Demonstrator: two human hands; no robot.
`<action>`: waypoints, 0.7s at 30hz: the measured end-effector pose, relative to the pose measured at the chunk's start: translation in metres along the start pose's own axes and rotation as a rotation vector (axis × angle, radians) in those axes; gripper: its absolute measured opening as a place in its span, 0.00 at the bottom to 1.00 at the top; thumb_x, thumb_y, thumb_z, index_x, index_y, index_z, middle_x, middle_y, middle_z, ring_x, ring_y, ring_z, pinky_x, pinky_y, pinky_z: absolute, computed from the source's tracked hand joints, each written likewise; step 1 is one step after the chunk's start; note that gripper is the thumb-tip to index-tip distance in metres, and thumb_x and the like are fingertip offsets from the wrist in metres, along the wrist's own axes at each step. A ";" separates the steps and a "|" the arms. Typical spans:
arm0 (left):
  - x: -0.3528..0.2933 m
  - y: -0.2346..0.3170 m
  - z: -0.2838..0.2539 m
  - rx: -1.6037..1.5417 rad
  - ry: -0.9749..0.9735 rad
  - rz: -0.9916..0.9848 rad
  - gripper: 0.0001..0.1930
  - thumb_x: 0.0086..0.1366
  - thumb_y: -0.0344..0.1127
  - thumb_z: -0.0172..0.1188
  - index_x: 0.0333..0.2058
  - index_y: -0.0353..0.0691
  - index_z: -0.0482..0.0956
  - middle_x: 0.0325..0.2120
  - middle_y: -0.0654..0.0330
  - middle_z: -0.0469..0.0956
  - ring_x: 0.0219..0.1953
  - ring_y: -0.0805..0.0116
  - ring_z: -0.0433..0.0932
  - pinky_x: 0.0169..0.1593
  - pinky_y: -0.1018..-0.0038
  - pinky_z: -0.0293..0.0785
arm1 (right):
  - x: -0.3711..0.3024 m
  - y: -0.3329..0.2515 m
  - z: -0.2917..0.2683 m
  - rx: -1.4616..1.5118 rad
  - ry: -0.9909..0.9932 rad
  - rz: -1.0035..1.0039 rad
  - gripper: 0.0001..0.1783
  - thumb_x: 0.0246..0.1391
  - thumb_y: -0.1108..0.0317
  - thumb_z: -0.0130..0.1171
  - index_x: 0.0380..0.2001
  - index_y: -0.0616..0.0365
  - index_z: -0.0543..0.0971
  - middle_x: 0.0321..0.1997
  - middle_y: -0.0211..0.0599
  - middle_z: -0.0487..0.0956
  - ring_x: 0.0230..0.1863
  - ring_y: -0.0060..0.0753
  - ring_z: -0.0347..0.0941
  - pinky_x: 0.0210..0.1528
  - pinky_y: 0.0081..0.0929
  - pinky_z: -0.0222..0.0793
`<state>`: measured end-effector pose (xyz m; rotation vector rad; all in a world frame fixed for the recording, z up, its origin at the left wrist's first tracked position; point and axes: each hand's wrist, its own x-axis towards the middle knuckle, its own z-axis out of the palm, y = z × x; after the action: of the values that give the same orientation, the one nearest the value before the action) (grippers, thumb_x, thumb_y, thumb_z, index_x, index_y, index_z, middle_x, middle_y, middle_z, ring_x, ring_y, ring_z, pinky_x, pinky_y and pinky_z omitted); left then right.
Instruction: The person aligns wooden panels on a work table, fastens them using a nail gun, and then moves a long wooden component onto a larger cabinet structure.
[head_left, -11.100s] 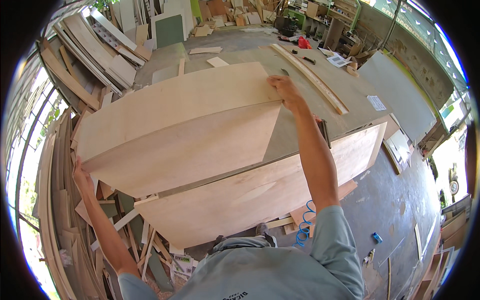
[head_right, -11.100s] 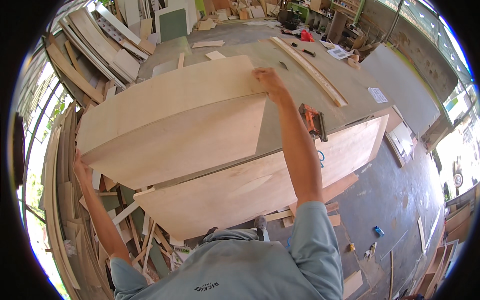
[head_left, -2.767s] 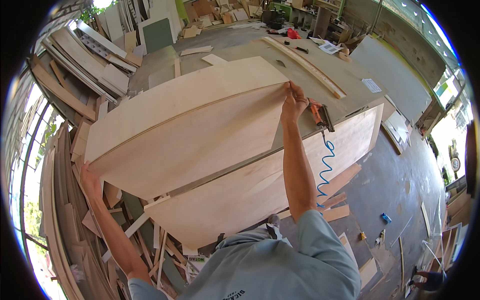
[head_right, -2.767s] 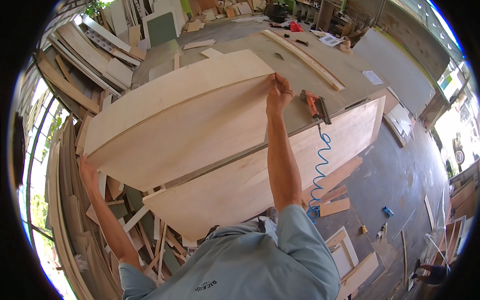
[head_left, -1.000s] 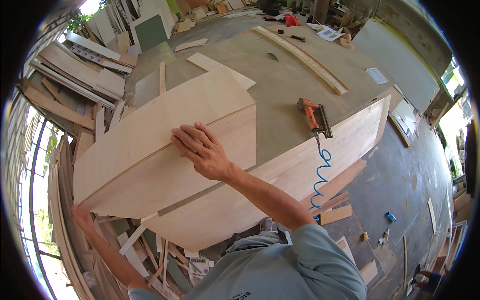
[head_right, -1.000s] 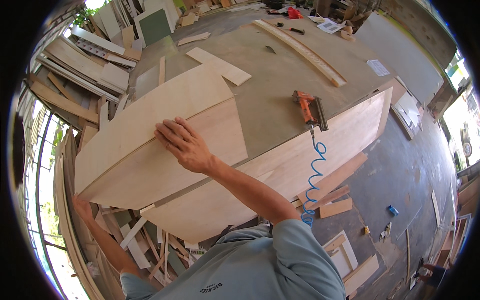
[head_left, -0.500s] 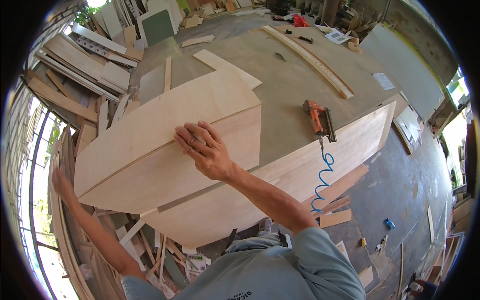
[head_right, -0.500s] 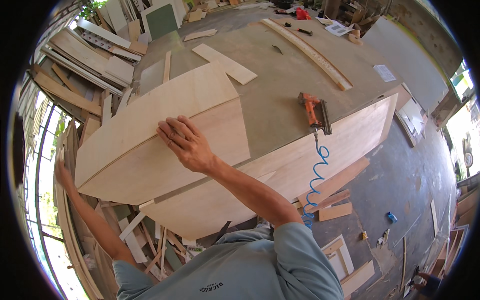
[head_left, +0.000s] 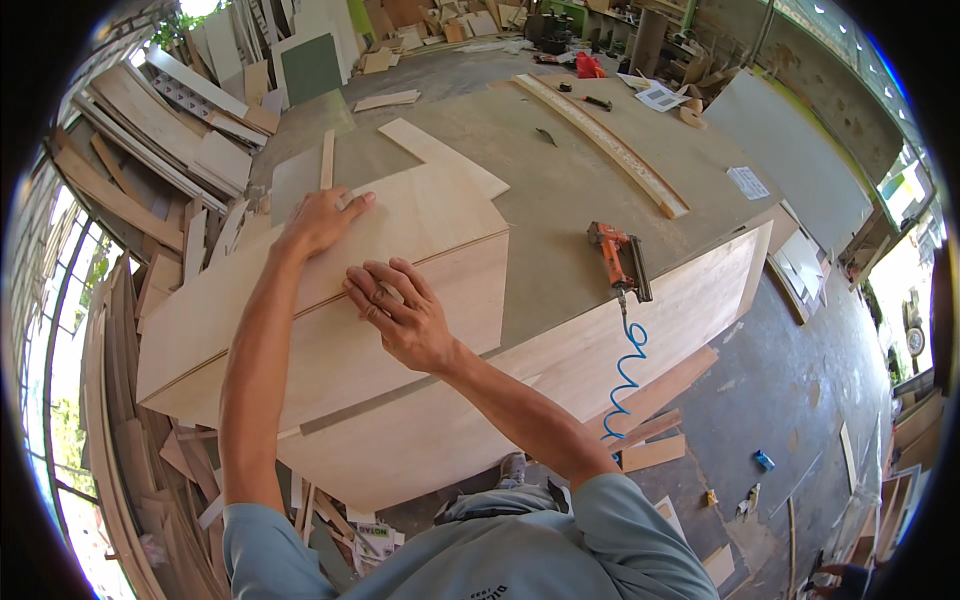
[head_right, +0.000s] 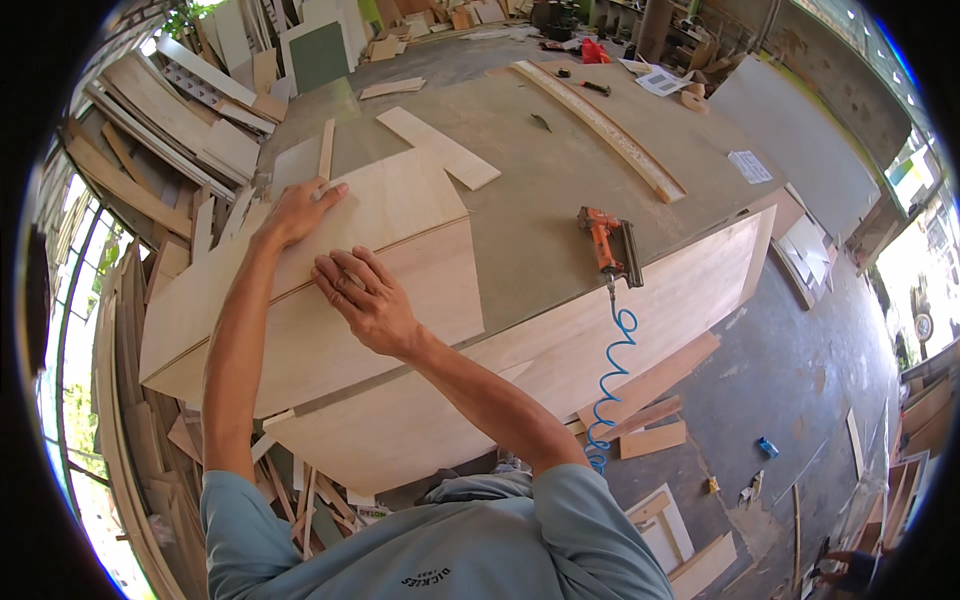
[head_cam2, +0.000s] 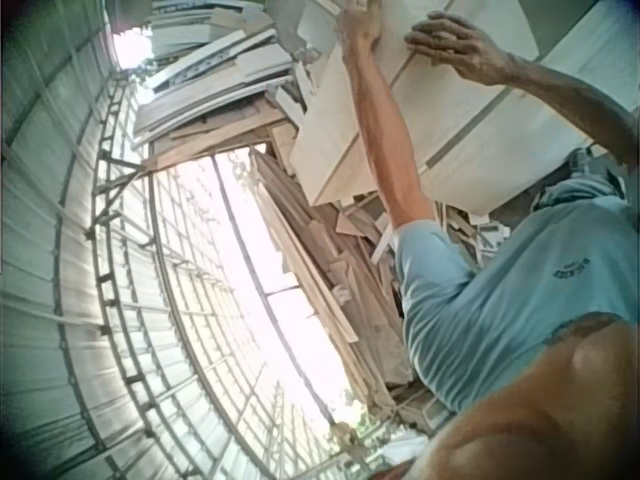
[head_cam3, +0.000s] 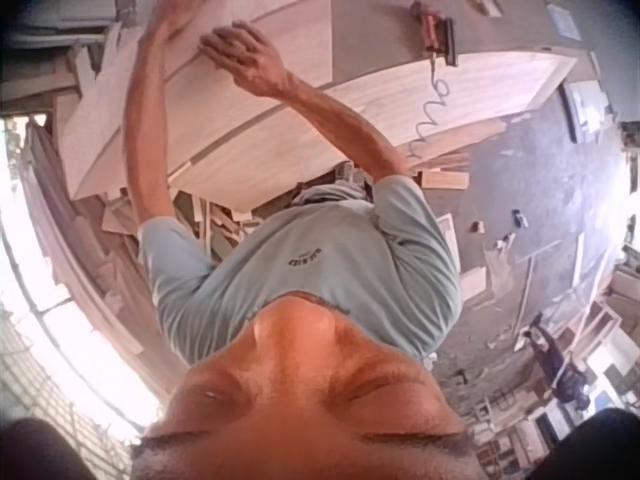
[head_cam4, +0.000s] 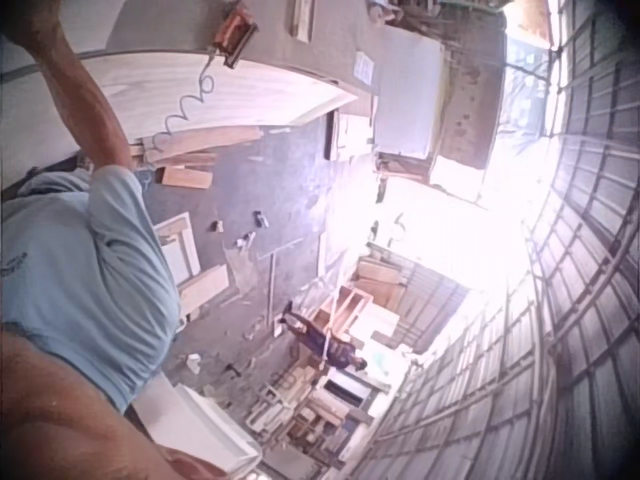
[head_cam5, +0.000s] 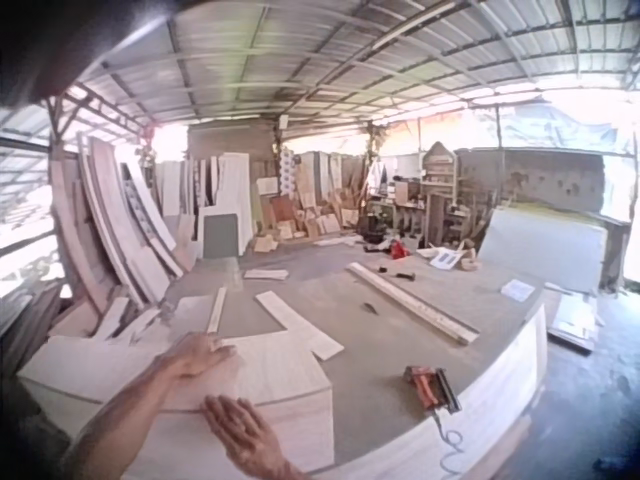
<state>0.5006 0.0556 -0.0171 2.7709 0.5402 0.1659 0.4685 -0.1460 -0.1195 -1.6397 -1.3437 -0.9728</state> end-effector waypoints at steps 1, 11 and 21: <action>-0.001 -0.003 0.001 -0.020 0.076 0.020 0.42 0.58 0.70 0.54 0.54 0.35 0.76 0.53 0.38 0.73 0.59 0.45 0.70 0.63 0.58 0.62 | 0.000 -0.001 0.000 0.002 0.007 -0.001 0.25 0.51 0.72 0.61 0.55 0.55 0.77 0.58 0.32 0.77 0.60 0.37 0.69 0.66 0.42 0.61; -0.006 0.000 -0.010 -0.018 0.183 0.089 0.43 0.56 0.69 0.58 0.55 0.32 0.74 0.52 0.37 0.74 0.59 0.44 0.70 0.64 0.59 0.62 | -0.003 0.026 -0.036 0.034 0.234 0.122 0.15 0.48 0.77 0.63 0.42 0.58 0.80 0.57 0.37 0.77 0.56 0.44 0.70 0.58 0.41 0.65; -0.002 -0.001 -0.002 -0.020 0.163 0.112 0.44 0.57 0.70 0.56 0.56 0.32 0.74 0.53 0.36 0.73 0.59 0.44 0.70 0.65 0.59 0.62 | -0.026 0.097 -0.078 0.566 0.288 0.731 0.19 0.49 0.82 0.66 0.46 0.59 0.82 0.39 0.38 0.79 0.41 0.27 0.75 0.46 0.23 0.70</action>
<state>0.4976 0.0565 -0.0159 2.7845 0.4199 0.4226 0.5540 -0.2400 -0.1224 -1.3160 -0.6410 -0.3218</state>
